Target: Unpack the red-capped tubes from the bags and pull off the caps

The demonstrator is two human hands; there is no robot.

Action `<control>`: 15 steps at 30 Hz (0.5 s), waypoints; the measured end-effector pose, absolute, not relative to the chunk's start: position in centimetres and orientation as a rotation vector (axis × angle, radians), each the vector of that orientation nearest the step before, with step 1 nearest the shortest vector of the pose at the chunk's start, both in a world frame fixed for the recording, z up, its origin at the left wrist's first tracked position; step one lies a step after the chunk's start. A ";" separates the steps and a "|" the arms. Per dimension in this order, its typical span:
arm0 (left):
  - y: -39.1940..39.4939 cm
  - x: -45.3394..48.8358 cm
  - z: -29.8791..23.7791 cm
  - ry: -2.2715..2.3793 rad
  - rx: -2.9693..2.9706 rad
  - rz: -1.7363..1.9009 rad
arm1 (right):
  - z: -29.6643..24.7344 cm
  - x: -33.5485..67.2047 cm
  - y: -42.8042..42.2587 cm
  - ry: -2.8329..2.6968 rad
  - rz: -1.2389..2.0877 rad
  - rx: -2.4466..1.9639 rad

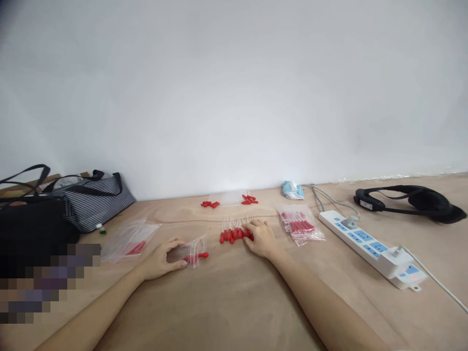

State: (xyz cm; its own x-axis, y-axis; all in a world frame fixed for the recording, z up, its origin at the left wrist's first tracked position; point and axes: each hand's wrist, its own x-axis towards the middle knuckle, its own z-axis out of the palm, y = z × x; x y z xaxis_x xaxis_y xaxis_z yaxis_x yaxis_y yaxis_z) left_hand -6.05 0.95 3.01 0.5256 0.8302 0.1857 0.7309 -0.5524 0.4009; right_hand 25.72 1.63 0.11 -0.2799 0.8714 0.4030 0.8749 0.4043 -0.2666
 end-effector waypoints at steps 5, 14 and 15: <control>0.9 -6.0 3.1 1.318 2.499 0.520 | -0.1 25.3 1.9 -2.126 0.038 -1.458; 0.7 -5.8 2.9 1.302 2.473 0.554 | 0.3 25.0 1.4 -1.961 0.029 -1.320; 0.6 -5.6 2.8 1.301 2.464 0.556 | 0.3 24.3 1.0 -1.970 0.052 -1.271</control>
State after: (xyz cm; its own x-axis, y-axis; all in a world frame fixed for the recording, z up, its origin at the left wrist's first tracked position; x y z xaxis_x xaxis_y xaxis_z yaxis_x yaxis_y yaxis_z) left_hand -5.56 0.59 2.82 0.5150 0.8343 0.1967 0.7187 -0.5453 0.4313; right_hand 24.31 1.04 0.32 -0.2001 0.7898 0.5798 0.7579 0.4998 -0.4192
